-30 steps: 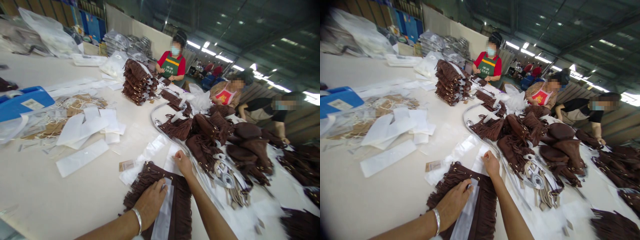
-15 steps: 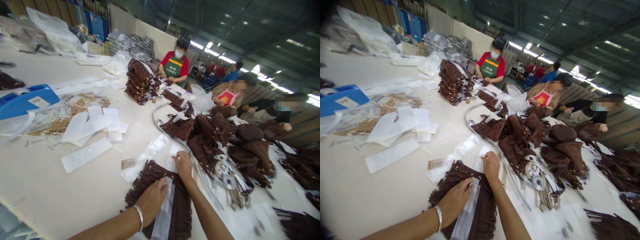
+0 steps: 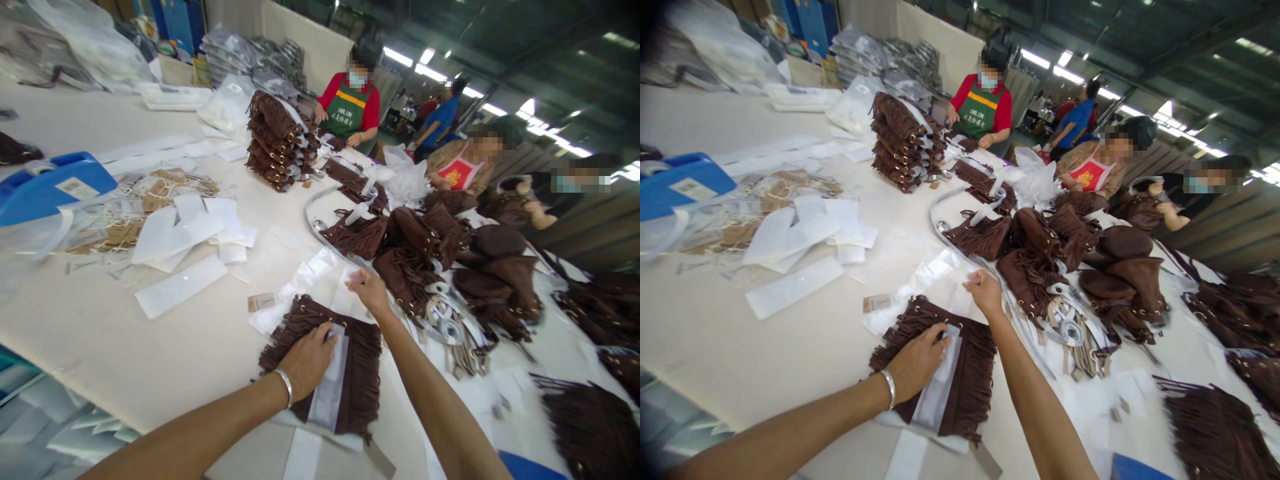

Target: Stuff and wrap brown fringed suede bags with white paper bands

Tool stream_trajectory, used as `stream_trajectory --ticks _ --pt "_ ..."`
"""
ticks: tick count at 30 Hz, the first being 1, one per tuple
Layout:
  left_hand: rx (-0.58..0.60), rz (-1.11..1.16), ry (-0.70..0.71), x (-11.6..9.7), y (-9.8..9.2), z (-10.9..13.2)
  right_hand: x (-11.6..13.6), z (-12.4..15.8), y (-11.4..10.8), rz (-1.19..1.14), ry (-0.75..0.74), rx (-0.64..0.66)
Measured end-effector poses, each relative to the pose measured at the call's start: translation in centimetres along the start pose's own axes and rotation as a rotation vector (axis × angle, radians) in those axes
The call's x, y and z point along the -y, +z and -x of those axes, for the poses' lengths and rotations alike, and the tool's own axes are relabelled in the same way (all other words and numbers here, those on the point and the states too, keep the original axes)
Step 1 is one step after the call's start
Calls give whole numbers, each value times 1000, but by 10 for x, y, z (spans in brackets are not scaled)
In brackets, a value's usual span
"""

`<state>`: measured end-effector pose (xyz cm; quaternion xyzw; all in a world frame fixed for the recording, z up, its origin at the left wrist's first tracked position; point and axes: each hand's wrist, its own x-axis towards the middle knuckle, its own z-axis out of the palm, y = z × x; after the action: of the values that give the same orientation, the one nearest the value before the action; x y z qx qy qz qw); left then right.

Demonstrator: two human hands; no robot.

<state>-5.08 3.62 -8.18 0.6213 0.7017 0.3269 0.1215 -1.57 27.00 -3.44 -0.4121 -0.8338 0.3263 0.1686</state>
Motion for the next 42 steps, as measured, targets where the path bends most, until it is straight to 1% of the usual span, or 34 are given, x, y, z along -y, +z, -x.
stream_trajectory --ticks 2,4,6,9,11,13,15,18,26,33,35,38,39,42 --pt "-5 25 -6 -3 -4 0 18 24 -11 103 -65 17" --pt "-14 39 -8 -5 -6 1 34 59 -19 249 -166 12" --pt "-14 42 -7 -6 -8 2 43 99 -21 356 -266 5" --pt "-10 34 -4 -6 -7 4 40 151 -11 423 -347 -2" --pt "-15 36 -7 -6 -5 5 31 173 0 461 -369 -22" --pt "-17 44 -12 -5 -3 5 21 188 11 498 -383 -42" --pt "-10 48 -23 -4 -2 5 13 196 20 529 -393 -56" --pt "2 39 -42 -3 -2 5 9 201 26 559 -404 -63" --pt "6 40 -64 -1 -2 5 14 206 28 588 -414 -48" --pt "-37 -22 -107 -2 0 0 10 207 34 569 -429 -32" --pt "-29 -59 -64 -5 -3 1 10 210 35 566 -416 -52" --pt "19 -60 84 -9 -7 6 10 219 35 564 -400 -69" --pt "37 -53 132 -9 -7 7 10 222 35 562 -398 -65" --pt "42 -153 236 2 -1 2 2 223 35 555 -425 -48"
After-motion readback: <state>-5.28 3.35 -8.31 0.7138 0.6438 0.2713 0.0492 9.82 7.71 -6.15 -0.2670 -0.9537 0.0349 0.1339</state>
